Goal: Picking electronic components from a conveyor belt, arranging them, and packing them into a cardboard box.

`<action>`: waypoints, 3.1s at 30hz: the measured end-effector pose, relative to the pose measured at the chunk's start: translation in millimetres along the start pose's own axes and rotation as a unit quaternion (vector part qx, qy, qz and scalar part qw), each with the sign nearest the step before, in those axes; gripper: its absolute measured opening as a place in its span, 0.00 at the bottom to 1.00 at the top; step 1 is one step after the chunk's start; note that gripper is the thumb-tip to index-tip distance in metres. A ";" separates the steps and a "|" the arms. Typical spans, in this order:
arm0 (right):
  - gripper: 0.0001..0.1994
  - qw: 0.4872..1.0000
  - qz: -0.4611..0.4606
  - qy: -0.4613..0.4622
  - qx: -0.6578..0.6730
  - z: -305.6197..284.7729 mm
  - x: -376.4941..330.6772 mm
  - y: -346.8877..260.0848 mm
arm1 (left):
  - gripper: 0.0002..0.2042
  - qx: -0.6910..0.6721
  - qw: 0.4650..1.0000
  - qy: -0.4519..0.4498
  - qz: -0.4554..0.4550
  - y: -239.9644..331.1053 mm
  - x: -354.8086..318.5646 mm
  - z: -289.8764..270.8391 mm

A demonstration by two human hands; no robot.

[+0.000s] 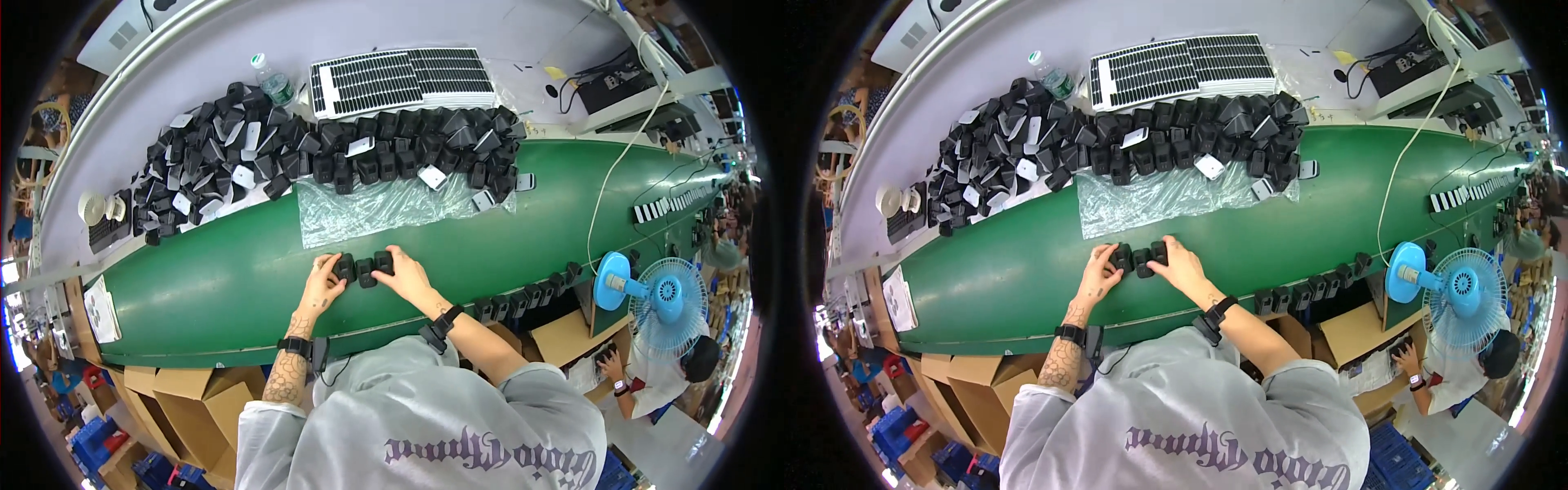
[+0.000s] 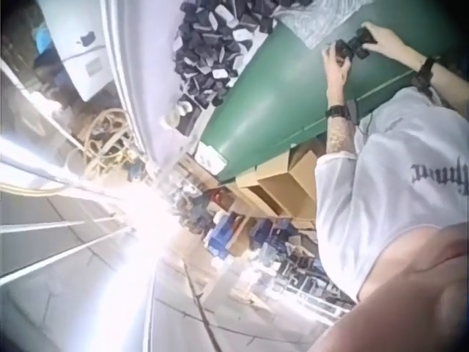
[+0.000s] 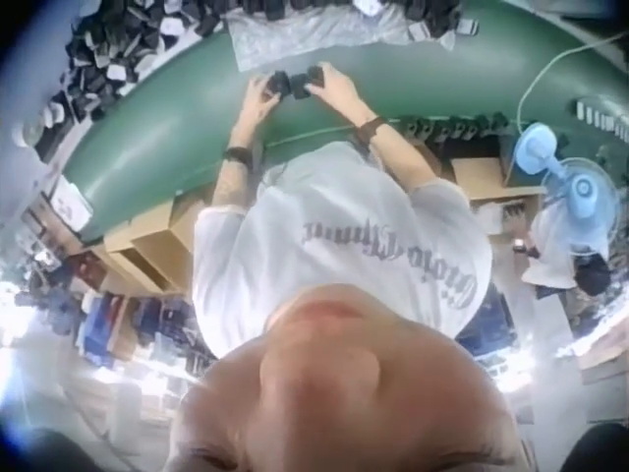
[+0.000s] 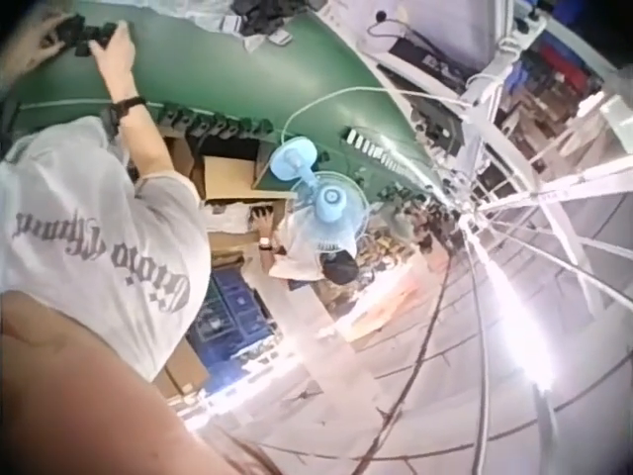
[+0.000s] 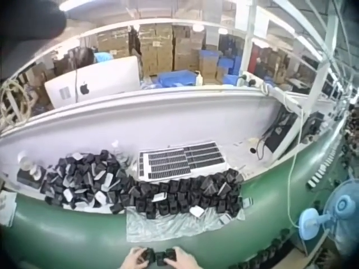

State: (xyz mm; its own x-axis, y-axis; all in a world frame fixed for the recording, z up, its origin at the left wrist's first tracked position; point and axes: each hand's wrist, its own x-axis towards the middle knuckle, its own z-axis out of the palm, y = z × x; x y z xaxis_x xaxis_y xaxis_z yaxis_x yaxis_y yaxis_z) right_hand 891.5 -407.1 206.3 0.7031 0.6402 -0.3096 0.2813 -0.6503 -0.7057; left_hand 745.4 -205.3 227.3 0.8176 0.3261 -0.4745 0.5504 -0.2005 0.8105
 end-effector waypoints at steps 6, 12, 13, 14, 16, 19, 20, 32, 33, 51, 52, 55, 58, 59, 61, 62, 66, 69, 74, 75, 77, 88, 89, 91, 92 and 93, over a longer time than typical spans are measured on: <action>0.29 0.931 -0.084 0.324 -0.145 -81.4 95.4 16.7 | 0.40 0.359 0.913 0.081 0.173 13.6 -11.3 11.9; 0.24 0.960 -0.091 0.258 -0.066 -90.9 111.2 60.6 | 0.44 0.454 0.864 0.068 0.205 29.1 13.8 72.0; 0.22 0.966 -0.075 0.245 -0.011 -88.5 99.6 52.1 | 0.43 0.453 0.861 0.094 0.213 21.7 13.4 71.9; 0.18 0.974 -0.097 0.206 -0.006 -90.2 86.4 46.0 | 0.42 0.452 0.856 0.118 0.222 14.0 12.9 71.6; 0.18 0.995 -0.080 0.020 -0.056 -95.0 52.4 10.3 | 0.42 0.447 0.860 0.133 0.206 6.4 7.3 66.9; 0.23 0.991 -0.052 -0.112 -0.044 -62.4 12.9 12.0 | 0.41 0.436 0.862 0.125 0.226 10.1 8.5 67.5; 0.23 0.997 -0.052 -0.051 -0.039 -44.9 8.0 16.3 | 0.41 0.432 0.864 0.119 0.228 11.7 11.3 67.8; 0.37 0.854 0.015 0.520 0.032 -133.9 55.7 85.1 | 0.47 0.460 0.852 0.112 0.223 -3.9 -3.9 50.3; 0.31 0.890 -0.008 0.441 0.117 -144.7 61.8 103.7 | 0.47 0.437 0.860 0.100 0.243 -6.4 -0.1 51.5; 0.41 0.967 -0.227 0.108 -0.053 -49.5 -33.2 25.0 | 0.44 0.463 0.836 0.156 0.252 -17.4 -1.1 49.1; 0.45 0.959 -0.261 0.062 -0.092 -46.9 -24.8 32.4 | 0.44 0.471 0.826 0.160 0.265 -16.1 1.4 49.2; 0.42 0.918 -0.362 -0.033 -0.158 -42.3 -13.7 44.8 | 0.44 0.460 0.834 0.146 0.268 -9.0 2.4 47.5; 0.41 0.893 -0.395 -0.035 -0.211 -35.1 -9.1 46.5 | 0.43 0.483 0.813 0.139 0.294 3.7 7.9 55.2; 0.41 0.882 -0.407 -0.012 -0.238 -32.5 -7.1 47.0 | 0.43 0.506 0.792 0.138 0.312 8.2 10.2 57.8; 0.40 0.884 -0.405 -0.025 -0.233 -29.6 -2.1 49.2 | 0.43 0.513 0.800 0.127 0.284 4.9 16.0 56.9; 0.40 0.888 -0.397 -0.035 -0.228 -29.7 -0.3 51.1 | 0.43 0.508 0.811 0.092 0.276 0.3 19.6 53.7; 0.40 0.913 -0.348 0.046 -0.207 -40.5 2.0 47.1 | 0.42 0.501 0.820 0.062 0.271 -13.7 12.9 48.3; 0.41 0.919 -0.297 0.076 -0.247 -44.8 -5.5 49.8 | 0.41 0.566 0.761 0.138 0.285 -5.6 2.1 48.9; 0.43 0.909 -0.291 0.095 -0.284 -39.1 -7.4 51.1 | 0.41 0.535 0.786 0.098 0.293 -11.7 7.8 28.7; 0.44 0.906 -0.289 0.094 -0.295 -36.6 -4.4 51.2 | 0.41 0.525 0.787 0.065 0.318 -12.4 14.4 23.2; 0.45 0.901 -0.291 0.094 -0.307 -35.6 0.0 52.5 | 0.40 0.513 0.786 0.035 0.343 -14.9 22.9 13.6; 0.42 0.988 -0.111 0.096 0.053 -26.4 -7.1 -7.3 | 0.41 0.323 0.858 0.193 0.349 -49.1 36.4 19.7; 0.41 0.987 -0.078 0.106 0.093 -20.5 -6.6 -14.3 | 0.41 0.317 0.861 0.202 0.343 -49.4 36.5 19.0; 0.40 0.981 -0.157 0.106 0.044 -14.3 -4.9 -24.3 | 0.42 0.349 0.860 0.159 0.336 -42.9 33.1 15.4; 0.41 0.975 -0.195 0.100 -0.032 -13.9 -0.5 -25.9 | 0.43 0.383 0.855 0.111 0.332 -38.5 30.0 13.2; 0.41 0.962 -0.231 0.093 -0.108 -14.9 3.6 -25.9 | 0.43 0.380 0.856 0.108 0.333 -31.2 24.4 7.7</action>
State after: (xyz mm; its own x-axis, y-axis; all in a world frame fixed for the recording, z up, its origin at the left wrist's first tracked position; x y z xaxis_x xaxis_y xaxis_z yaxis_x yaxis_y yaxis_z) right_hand 896.5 -394.1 232.9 0.5695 0.8101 0.1391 0.7067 -0.3962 -0.5861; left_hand 749.5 -198.3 187.7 0.9877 0.0536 0.1469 -0.0065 -0.9246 0.3809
